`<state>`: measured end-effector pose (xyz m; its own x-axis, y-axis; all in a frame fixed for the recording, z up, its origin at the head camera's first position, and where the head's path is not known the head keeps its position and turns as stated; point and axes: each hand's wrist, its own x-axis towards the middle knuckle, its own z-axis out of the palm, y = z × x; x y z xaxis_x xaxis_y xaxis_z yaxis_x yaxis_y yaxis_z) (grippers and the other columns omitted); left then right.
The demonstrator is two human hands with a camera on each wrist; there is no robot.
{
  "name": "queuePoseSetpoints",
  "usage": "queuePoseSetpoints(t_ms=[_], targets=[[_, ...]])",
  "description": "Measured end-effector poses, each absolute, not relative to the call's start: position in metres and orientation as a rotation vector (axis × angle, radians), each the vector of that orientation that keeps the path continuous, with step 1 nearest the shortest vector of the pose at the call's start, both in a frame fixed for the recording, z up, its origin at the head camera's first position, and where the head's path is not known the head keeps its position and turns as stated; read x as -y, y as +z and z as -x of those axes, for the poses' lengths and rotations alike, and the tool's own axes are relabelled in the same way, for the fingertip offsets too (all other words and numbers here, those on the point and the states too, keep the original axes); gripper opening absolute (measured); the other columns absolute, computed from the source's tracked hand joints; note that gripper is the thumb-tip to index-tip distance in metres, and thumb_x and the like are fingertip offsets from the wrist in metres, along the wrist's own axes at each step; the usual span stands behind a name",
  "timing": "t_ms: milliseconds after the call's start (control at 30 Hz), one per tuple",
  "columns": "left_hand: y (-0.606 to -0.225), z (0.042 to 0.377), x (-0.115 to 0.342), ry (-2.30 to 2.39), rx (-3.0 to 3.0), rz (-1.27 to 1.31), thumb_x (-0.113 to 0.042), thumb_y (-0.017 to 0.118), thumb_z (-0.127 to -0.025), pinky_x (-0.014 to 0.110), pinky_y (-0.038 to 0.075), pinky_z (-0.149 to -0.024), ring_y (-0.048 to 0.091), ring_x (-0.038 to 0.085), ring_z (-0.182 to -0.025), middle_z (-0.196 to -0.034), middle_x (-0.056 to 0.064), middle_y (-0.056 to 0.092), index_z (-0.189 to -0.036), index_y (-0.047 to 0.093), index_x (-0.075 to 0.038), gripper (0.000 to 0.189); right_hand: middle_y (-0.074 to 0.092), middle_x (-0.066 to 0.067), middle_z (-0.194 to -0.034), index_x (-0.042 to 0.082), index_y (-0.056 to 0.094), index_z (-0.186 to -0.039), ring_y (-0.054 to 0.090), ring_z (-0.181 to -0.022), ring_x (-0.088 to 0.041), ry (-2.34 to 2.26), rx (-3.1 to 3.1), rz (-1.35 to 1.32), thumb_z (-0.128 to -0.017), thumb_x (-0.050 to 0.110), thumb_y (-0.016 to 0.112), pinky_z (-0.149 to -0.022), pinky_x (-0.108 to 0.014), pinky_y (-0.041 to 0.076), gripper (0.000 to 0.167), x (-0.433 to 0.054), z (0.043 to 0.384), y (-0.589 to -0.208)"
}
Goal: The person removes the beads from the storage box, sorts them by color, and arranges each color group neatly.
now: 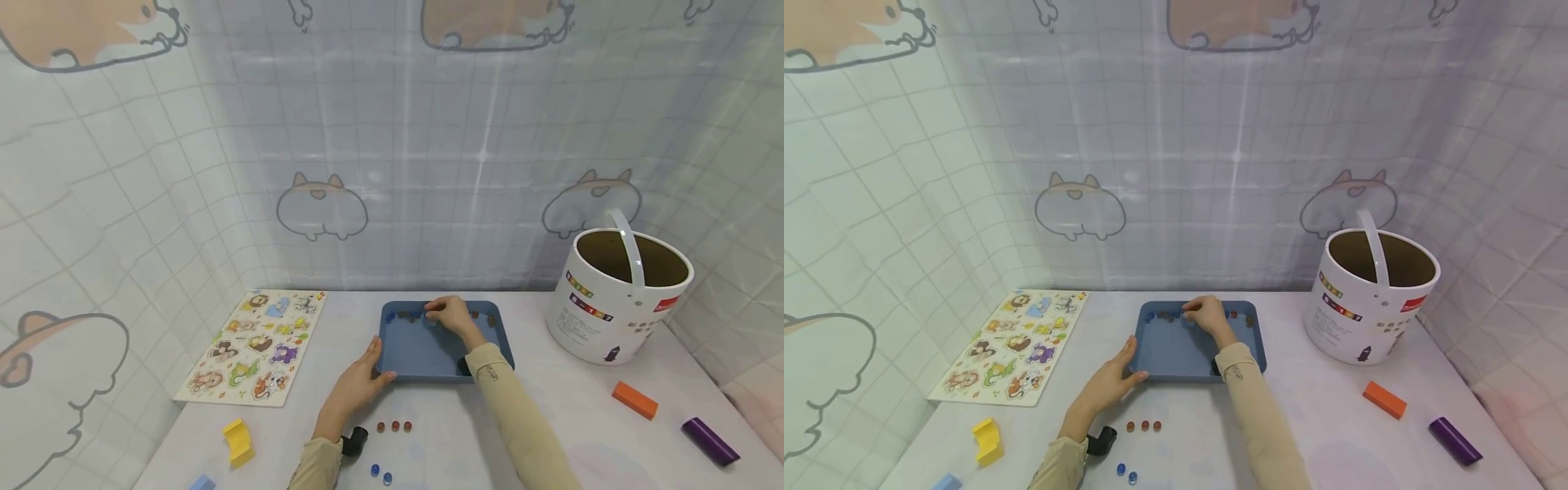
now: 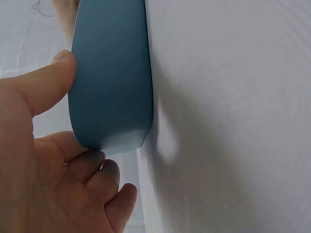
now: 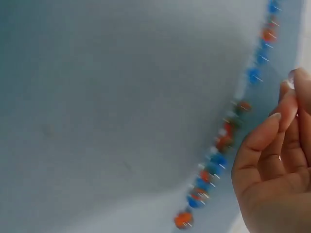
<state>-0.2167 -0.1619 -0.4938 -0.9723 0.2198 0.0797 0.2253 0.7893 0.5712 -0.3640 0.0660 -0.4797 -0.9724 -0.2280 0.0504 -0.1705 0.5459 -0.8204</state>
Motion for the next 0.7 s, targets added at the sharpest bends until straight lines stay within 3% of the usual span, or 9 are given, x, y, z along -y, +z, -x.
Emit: queuePoseSetpoints(t_ms=[233, 400, 533, 700], targets=[[-0.494, 0.217, 0.163, -0.943, 2.955, 0.384, -0.043, 0.058, -0.094, 0.053, 0.032, -0.115, 0.030, 0.037, -0.144, -0.159, 0.018, 0.021, -0.152, 0.022, 0.001, 0.081, 0.067, -0.014, -0.120, 0.007, 0.067, -0.122, 0.061, -0.106, -0.040, -1.698, -2.432, 0.361, -0.093, 0.019, 0.066, -0.092, -0.052, 0.052, 0.031, -0.088, 0.348, -0.450], [-0.494, 0.219, 0.166, -0.936, 2.965, 0.383, -0.043, 0.058, -0.094, 0.053, 0.031, -0.115, 0.030, 0.037, -0.144, -0.160, 0.018, 0.021, -0.153, 0.021, 0.000, 0.081, 0.067, -0.013, -0.120, 0.007, 0.065, -0.125, 0.061, -0.108, -0.036, -1.752, -2.381, 0.419, -0.093, 0.023, 0.066, -0.096, -0.054, 0.049, 0.035, -0.097, 0.331, -0.442], [-0.495, 0.220, 0.166, -0.946, 2.957, 0.391, -0.042, 0.059, -0.095, 0.054, 0.032, -0.115, 0.030, 0.038, -0.144, -0.160, 0.019, 0.021, -0.153, 0.022, 0.000, 0.081, 0.068, -0.013, -0.120, 0.006, 0.066, -0.123, 0.061, -0.101, -0.032, -1.771, -2.370, 0.470, -0.093, 0.023, 0.066, -0.091, -0.055, 0.049, 0.034, -0.100, 0.314, -0.444], [-0.495, 0.219, 0.165, -0.966, 2.957, 0.388, -0.042, 0.058, -0.095, 0.054, 0.032, -0.115, 0.030, 0.037, -0.144, -0.160, 0.018, 0.020, -0.153, 0.022, 0.000, 0.080, 0.068, -0.014, -0.119, 0.000, 0.065, -0.122, 0.058, -0.092, -0.038, -1.759, -2.314, 0.520, -0.093, 0.021, 0.066, -0.078, -0.050, 0.051, 0.036, -0.100, 0.287, -0.452]])
